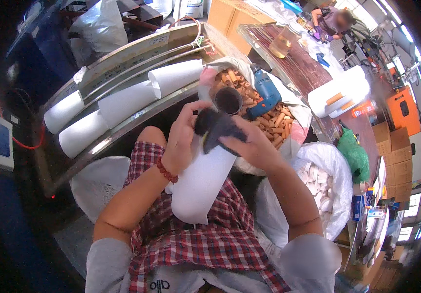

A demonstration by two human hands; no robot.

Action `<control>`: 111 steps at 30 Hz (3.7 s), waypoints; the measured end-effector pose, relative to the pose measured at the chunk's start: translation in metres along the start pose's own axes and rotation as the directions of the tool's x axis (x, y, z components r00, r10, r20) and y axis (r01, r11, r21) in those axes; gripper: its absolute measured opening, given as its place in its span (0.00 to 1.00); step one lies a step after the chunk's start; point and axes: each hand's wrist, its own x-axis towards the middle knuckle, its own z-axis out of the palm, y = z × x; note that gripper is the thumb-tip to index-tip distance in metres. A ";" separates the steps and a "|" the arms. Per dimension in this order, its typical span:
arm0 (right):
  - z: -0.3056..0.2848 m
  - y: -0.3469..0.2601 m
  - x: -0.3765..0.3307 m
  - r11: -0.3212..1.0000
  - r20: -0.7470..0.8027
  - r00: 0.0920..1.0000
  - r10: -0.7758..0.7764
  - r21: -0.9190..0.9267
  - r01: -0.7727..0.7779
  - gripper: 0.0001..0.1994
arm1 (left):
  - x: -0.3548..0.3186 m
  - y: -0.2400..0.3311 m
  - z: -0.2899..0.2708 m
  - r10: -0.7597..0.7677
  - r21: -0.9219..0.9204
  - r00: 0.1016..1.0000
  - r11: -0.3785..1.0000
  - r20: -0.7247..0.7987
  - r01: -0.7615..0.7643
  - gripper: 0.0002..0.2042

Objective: The person assembles white pitchers by drilling holes into them, attaching wooden handles, and wiping them with a cloth.

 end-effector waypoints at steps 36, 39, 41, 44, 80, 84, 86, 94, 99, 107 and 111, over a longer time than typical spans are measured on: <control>-0.117 0.110 -0.049 0.347 -0.852 0.472 0.225 0.523 0.778 0.33 | -0.045 -0.049 0.061 -0.542 -0.343 0.581 0.480 0.607 0.807 0.37; -0.137 0.119 -0.043 0.538 -0.947 0.247 0.208 0.321 0.779 0.33 | -0.011 -0.044 0.075 -0.573 -0.407 0.634 0.487 0.519 0.773 0.29; -0.152 0.131 -0.032 0.860 -0.988 -0.063 0.139 0.089 0.502 0.35 | 0.020 -0.030 0.084 -0.586 -0.319 0.627 0.547 0.513 0.774 0.30; -0.177 0.148 -0.030 0.769 -0.988 -0.053 0.148 0.081 0.634 0.36 | 0.045 -0.024 0.100 -0.582 -0.277 0.670 0.623 0.461 0.732 0.32; -0.165 0.201 -0.100 0.894 -0.955 0.289 -0.064 -0.183 -0.410 0.24 | 0.005 -0.125 0.106 -0.451 0.680 0.860 0.710 0.239 0.183 0.43; -0.157 0.196 -0.092 0.861 -0.918 0.397 -0.016 -0.215 -0.462 0.24 | 0.022 -0.096 0.131 -0.326 0.766 0.859 0.633 0.395 -0.112 0.46; -0.157 0.196 -0.090 0.865 -0.891 0.454 -0.023 -0.245 -0.437 0.23 | 0.024 -0.104 0.138 -0.248 0.725 0.862 0.665 0.442 -0.180 0.46; -0.158 0.202 -0.086 0.736 -0.787 0.613 -0.077 -0.459 -0.497 0.16 | 0.029 -0.125 0.151 -0.142 0.723 0.868 0.626 0.476 -0.294 0.38; -0.132 0.167 -0.082 0.869 -0.727 0.686 0.040 -0.313 -0.382 0.15 | 0.031 -0.126 0.151 -0.155 0.734 0.873 0.619 0.463 -0.280 0.36; -0.157 0.201 -0.086 0.703 -0.710 0.668 -0.223 -0.592 -0.394 0.16 | 0.034 -0.126 0.152 -0.161 0.739 0.861 0.603 0.482 -0.300 0.36; -0.140 0.198 -0.089 0.683 -0.642 0.731 -0.231 -0.642 -0.348 0.14 | 0.032 -0.128 0.151 -0.164 0.744 0.864 0.598 0.476 -0.297 0.37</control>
